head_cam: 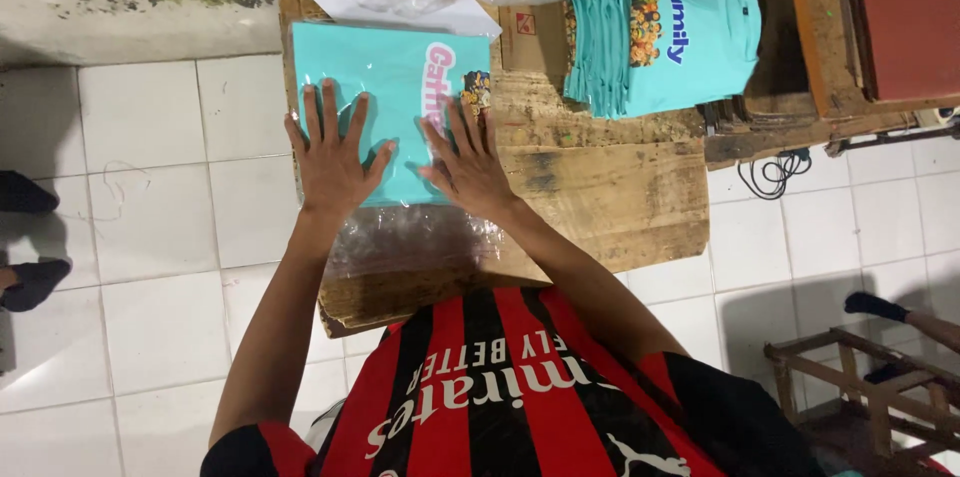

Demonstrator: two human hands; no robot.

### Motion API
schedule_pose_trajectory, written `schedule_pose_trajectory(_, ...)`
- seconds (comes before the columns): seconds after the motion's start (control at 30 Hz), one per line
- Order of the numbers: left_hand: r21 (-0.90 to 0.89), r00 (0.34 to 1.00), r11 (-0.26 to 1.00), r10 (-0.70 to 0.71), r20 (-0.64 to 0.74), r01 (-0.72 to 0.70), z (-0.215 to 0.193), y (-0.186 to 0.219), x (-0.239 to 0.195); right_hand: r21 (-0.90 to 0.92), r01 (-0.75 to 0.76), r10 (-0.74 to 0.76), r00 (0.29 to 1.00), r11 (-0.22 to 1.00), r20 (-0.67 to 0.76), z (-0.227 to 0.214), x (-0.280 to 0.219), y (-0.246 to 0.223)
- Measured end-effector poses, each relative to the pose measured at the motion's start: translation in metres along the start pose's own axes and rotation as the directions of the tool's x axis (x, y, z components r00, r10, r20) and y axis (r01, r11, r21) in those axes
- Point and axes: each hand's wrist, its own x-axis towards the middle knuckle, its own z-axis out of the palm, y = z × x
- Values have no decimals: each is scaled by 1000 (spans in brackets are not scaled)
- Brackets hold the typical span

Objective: Folding t-shirts and placing them into individual plastic bags

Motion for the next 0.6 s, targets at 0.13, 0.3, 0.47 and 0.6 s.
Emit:
schedule_pose_trajectory(0.13,28,998,999,27,-60,-25,1,-1,0,35,54,-56,996,998,62,-19,-41,-16)
schedule_pose_trajectory(0.3,-12,1000,1000,-3,6,3,-6,0,0,6,84,-84,983,996,161,-34,-104,-22)
schedule_pose_trajectory(0.47,-58,998,998,-18,68,22,-15,6,7,465,110,-210,963,878,170,-44,-153,2)
schedule_pose_trajectory(0.6,-5,997,998,63,44,-63,-20,40,36,357,-112,132,991,927,-31,-56,-155,3)
